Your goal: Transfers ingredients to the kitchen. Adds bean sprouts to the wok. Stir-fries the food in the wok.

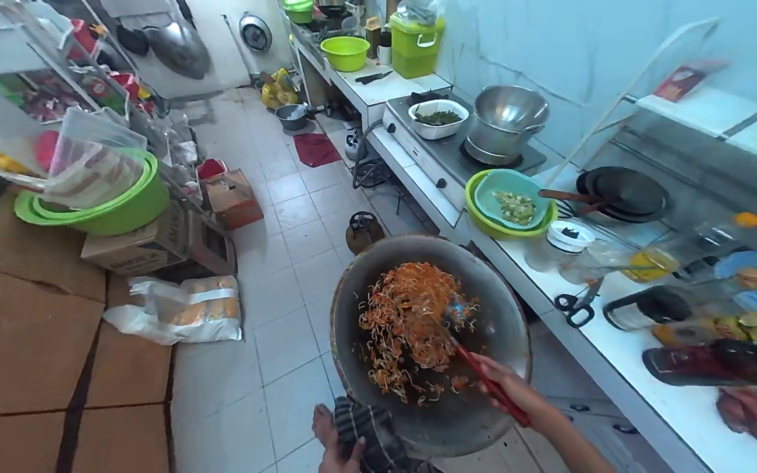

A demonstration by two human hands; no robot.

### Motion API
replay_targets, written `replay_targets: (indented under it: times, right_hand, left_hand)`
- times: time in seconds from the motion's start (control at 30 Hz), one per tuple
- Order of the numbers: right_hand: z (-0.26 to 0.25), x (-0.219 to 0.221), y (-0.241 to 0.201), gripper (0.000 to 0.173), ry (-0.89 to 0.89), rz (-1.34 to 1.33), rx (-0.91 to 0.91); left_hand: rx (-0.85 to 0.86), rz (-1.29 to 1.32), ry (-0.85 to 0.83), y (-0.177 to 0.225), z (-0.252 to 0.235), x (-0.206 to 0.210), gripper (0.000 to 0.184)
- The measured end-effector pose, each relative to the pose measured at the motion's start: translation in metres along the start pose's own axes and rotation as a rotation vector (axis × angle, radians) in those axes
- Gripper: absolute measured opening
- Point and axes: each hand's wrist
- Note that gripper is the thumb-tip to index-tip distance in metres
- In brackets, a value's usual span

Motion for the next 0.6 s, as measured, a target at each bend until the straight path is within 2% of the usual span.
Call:
replay_targets:
  times: [0.07,0.13,0.2,0.27,0.3,0.37,0.47,0.53,0.6]
  right_hand:
    - [0.016,-0.015,-0.025,0.054,0.038,0.211,-0.091]
    - [0.016,-0.016,-0.054,0.061,0.091,0.296,-0.147]
    - [-0.007,-0.010,-0.064,0.055,0.207,0.375,-0.177]
    - [-0.038,0.006,-0.054,0.054,0.312,0.580,-0.141]
    - [-0.046,0.019,-0.042,0.054,0.313,0.699,-0.099]
    - [-0.031,0.046,-0.020,0.054,0.238,0.815,-0.055]
    - [0.045,0.051,-0.026,0.050,0.078,0.880,-0.014]
    - [0.079,0.052,-0.029,0.050,-0.007,0.953,0.038]
    - [0.069,0.056,-0.011,0.052,0.028,1.017,0.133]
  left_hand:
    - [-0.011,0.009,0.013,0.002,0.000,-0.001,0.058]
    - [-0.027,0.025,0.029,0.002,0.001,-0.002,0.060]
    - [-0.030,0.034,0.035,0.002,0.001,-0.001,0.063]
    - [-0.009,0.048,0.028,0.002,0.000,0.001,0.061]
    - [-0.002,0.056,0.026,0.002,0.000,0.001,0.058]
    - [0.011,0.060,0.022,0.002,0.000,-0.003,0.055]
    - [0.032,0.066,0.009,-0.002,-0.003,-0.001,0.056]
    - [0.024,0.062,0.034,-0.002,-0.002,-0.002,0.056]
    - [0.004,0.053,0.047,-0.002,0.002,0.000,0.056]
Point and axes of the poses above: each hand's wrist, its own z-axis away from the middle knuckle, its own x-axis out of the palm, y = z × x, and after that the axes turned 10 degrees about -x, right-handed
